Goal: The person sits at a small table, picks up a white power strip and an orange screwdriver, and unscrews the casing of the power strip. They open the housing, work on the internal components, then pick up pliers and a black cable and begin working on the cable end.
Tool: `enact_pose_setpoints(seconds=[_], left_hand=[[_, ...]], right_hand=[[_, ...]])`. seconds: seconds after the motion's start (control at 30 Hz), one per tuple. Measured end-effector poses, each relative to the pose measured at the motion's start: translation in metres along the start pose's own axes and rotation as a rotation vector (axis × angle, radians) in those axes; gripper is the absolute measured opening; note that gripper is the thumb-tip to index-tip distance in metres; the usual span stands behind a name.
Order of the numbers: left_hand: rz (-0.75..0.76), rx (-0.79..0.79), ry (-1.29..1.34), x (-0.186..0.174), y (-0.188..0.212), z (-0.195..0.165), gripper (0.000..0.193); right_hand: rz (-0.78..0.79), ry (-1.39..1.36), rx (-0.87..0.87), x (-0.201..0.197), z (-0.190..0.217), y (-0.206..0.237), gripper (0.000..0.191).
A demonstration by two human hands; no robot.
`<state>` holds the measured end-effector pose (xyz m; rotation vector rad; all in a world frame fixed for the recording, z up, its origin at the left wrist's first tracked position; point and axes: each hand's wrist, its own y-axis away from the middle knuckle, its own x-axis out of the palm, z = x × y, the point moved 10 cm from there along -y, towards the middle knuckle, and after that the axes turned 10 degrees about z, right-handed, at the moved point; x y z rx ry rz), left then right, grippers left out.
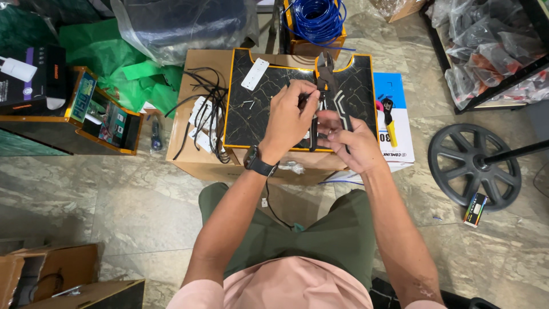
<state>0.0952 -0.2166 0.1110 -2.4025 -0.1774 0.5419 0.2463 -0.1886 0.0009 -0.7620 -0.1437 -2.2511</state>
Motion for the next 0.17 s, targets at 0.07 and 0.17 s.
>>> enact_pose_setpoints(seconds=[0.07, 0.17], left_hand=[[0.002, -0.003, 0.003, 0.000, 0.000, 0.001, 0.012], [0.007, -0.013, 0.001, 0.001, 0.002, 0.002, 0.011]], right_hand=[[-0.025, 0.051, -0.004, -0.009, -0.004, 0.001, 0.051], [-0.040, 0.130, -0.016, -0.023, -0.012, 0.002, 0.049]])
